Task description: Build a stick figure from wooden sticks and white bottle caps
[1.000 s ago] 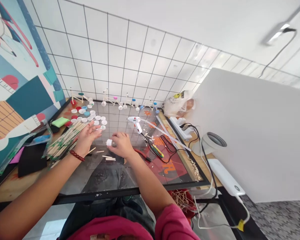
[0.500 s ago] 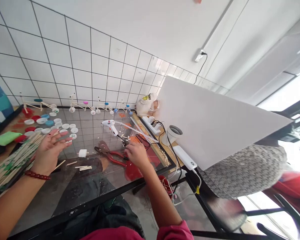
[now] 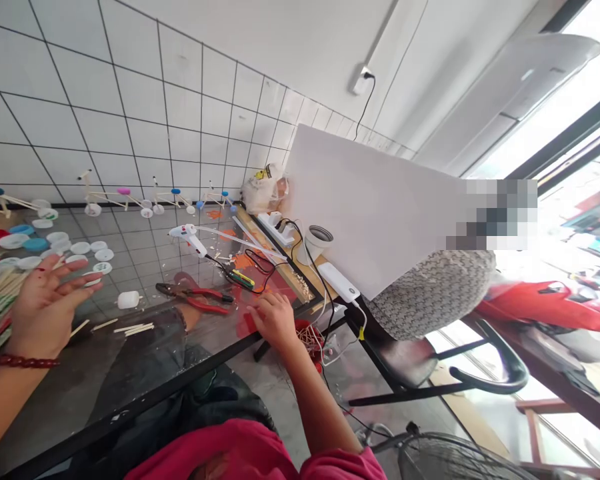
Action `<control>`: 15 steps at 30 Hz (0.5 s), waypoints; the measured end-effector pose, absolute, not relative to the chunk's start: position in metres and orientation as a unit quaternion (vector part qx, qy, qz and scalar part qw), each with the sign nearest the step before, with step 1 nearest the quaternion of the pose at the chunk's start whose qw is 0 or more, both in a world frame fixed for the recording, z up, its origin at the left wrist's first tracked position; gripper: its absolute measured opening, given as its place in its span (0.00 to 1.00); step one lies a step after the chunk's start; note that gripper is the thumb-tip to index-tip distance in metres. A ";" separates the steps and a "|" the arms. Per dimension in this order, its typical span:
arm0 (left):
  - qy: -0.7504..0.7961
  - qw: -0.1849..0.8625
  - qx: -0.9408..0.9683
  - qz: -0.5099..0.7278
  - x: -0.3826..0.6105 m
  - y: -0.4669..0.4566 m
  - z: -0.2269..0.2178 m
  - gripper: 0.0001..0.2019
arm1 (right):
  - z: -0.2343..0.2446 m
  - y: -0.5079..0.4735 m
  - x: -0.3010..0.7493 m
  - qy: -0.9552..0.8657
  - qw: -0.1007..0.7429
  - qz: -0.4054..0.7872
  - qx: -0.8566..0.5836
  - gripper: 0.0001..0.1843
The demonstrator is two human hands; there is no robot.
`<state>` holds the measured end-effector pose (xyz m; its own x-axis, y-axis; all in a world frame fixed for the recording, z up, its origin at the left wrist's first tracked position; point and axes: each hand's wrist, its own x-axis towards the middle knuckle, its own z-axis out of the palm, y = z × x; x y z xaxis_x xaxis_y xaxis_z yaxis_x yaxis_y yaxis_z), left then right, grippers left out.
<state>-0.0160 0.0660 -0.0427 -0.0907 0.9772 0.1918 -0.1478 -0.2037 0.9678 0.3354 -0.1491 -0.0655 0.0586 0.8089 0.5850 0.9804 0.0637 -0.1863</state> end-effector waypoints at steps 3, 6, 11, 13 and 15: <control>0.428 0.463 0.464 0.622 -0.013 0.063 -0.038 0.42 | -0.065 -0.160 0.349 -0.638 0.320 -0.142 -0.686 0.13; 0.428 0.467 0.460 0.622 -0.011 0.058 -0.033 0.41 | -0.060 -0.159 0.350 -0.649 0.338 -0.139 -0.667 0.14; 0.428 0.453 0.478 0.619 -0.012 0.053 -0.035 0.42 | -0.048 -0.138 0.320 -0.726 0.340 -0.136 -0.581 0.10; 0.431 0.442 0.489 0.616 -0.013 0.051 -0.036 0.42 | -0.042 -0.127 0.303 -0.752 0.344 -0.126 -0.548 0.08; 0.430 0.433 0.498 0.616 -0.013 0.049 -0.036 0.43 | -0.035 -0.116 0.286 -0.775 0.341 -0.115 -0.519 0.07</control>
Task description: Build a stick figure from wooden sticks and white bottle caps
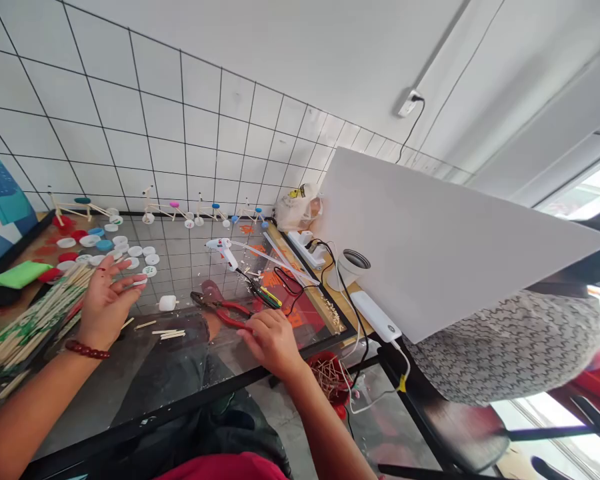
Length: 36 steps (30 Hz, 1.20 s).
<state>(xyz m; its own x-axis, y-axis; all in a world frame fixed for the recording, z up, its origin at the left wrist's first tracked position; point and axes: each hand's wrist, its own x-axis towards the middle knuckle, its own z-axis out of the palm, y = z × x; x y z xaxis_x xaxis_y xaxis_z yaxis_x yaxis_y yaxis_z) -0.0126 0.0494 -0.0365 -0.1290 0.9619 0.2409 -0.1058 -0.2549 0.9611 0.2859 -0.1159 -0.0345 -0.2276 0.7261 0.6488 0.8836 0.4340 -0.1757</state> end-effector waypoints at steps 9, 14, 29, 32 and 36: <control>0.399 0.443 0.511 0.620 -0.007 0.045 -0.042 0.44 | 0.009 -0.038 0.196 -0.864 0.307 -0.067 -0.393 0.12; 0.394 0.429 0.555 0.594 -0.004 0.039 -0.046 0.43 | 0.009 0.000 0.171 -0.867 0.327 -0.018 -0.376 0.10; 0.409 0.347 0.622 0.571 -0.005 0.038 -0.056 0.47 | -0.054 0.015 0.189 -0.783 0.438 0.001 -0.442 0.14; 0.391 0.310 0.656 0.567 -0.007 0.036 -0.056 0.47 | -0.057 0.013 0.191 -0.792 0.423 -0.025 -0.439 0.15; 0.376 0.226 0.699 0.565 -0.007 0.035 -0.050 0.46 | -0.056 0.011 0.191 -0.805 0.410 -0.044 -0.428 0.15</control>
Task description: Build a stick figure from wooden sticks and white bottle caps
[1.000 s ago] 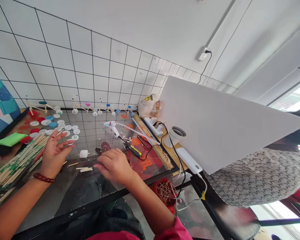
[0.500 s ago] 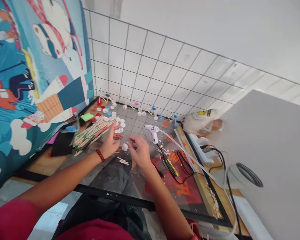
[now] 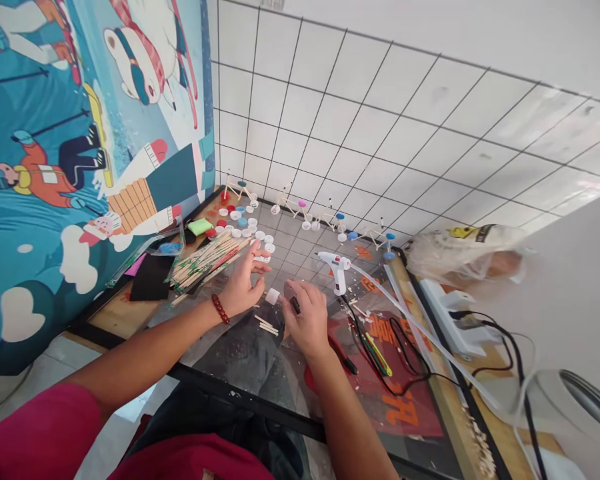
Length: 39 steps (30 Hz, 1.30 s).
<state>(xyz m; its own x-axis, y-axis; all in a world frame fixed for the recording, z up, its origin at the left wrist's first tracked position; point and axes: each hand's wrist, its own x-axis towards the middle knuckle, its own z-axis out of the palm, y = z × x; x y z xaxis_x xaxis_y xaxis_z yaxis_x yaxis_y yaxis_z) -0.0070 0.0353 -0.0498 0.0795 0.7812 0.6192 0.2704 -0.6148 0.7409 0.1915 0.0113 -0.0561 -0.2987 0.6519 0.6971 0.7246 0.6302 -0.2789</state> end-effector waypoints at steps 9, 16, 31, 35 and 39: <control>0.444 -0.152 0.772 0.430 -0.089 0.003 0.031 0.36 | -0.059 0.012 0.187 -0.801 0.423 -0.042 -0.422 0.12; 0.588 -0.082 0.747 0.298 -0.173 -0.031 0.034 0.38 | -0.044 0.008 0.178 -0.833 0.376 -0.017 -0.405 0.11; 0.734 0.008 0.669 0.121 -0.135 0.022 0.028 0.39 | -0.024 -0.035 0.178 -0.890 0.314 -0.022 -0.331 0.05; 0.750 0.027 0.658 0.055 -0.128 0.032 0.022 0.43 | -0.028 -0.046 0.178 -0.892 0.318 -0.026 -0.320 0.05; 0.722 0.005 0.680 0.129 -0.118 0.018 0.015 0.40 | -0.035 -0.057 0.182 -0.897 0.301 -0.044 -0.321 0.05</control>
<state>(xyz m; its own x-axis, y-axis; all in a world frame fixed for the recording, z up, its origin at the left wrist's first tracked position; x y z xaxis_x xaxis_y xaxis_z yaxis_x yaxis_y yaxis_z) -0.1181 0.0184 0.0153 -0.0764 0.9827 0.1687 0.9801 0.0429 0.1937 0.1819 -0.0574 -0.0348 -0.6133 0.5490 0.5679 0.6017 0.7905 -0.1144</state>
